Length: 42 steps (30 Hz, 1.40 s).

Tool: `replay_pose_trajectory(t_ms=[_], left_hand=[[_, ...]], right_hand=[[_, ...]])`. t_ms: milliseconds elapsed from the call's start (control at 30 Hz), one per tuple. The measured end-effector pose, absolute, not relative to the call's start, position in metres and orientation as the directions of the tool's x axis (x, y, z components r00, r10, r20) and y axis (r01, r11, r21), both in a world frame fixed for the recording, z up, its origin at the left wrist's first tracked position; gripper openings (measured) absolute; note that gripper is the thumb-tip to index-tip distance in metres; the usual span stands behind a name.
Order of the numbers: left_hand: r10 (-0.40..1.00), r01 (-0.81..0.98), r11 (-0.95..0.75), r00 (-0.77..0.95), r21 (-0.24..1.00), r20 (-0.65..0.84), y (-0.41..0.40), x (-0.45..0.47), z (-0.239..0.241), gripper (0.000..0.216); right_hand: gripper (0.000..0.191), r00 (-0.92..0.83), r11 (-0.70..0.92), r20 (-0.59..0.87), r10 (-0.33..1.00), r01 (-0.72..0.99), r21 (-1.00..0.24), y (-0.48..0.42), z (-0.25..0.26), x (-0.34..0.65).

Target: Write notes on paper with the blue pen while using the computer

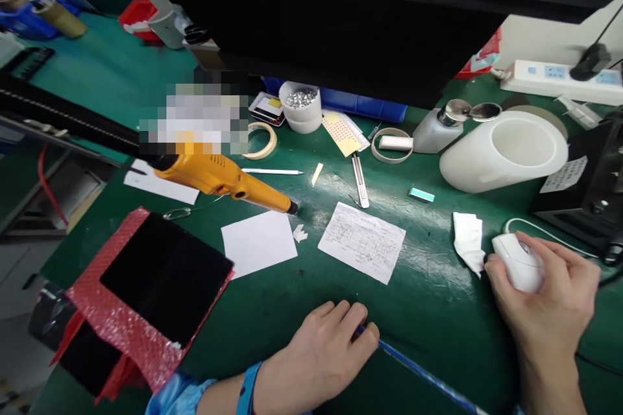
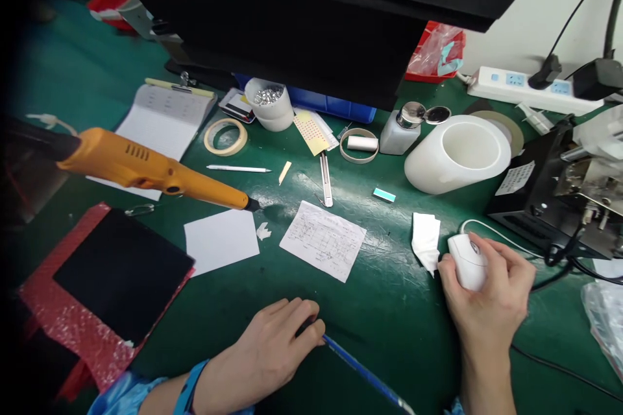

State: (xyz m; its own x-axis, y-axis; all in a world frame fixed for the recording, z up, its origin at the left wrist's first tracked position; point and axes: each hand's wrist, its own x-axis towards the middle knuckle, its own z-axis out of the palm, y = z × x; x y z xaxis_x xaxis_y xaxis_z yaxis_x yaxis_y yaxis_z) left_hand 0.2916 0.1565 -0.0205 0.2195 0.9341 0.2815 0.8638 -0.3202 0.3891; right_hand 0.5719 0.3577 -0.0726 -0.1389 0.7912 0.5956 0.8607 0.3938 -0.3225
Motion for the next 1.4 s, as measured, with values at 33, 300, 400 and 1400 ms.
replay_pose_trajectory(t_ms=[33,300,400,1400], left_hand=[[0.934,0.859,-0.324,0.223,0.397,0.279,0.156,0.292,-0.021,0.03],[0.905,0.866,-0.367,0.247,0.338,0.347,0.161,0.289,-0.019,0.031],[0.906,0.857,-0.373,0.254,0.356,0.338,0.16,0.289,-0.023,0.026],[0.98,0.949,-0.114,0.058,0.295,0.19,0.164,0.287,-0.038,0.049]], right_hand=[[0.05,-0.141,0.388,0.588,0.796,0.865,-0.318,0.358,-0.072,0.572],[0.05,-0.215,0.454,0.645,0.733,0.861,-0.228,0.358,-0.073,0.574],[0.049,-0.182,0.431,0.631,0.754,0.862,-0.266,0.359,-0.077,0.576],[0.06,-0.251,0.499,0.647,0.72,0.835,-0.232,0.365,-0.08,0.58]])
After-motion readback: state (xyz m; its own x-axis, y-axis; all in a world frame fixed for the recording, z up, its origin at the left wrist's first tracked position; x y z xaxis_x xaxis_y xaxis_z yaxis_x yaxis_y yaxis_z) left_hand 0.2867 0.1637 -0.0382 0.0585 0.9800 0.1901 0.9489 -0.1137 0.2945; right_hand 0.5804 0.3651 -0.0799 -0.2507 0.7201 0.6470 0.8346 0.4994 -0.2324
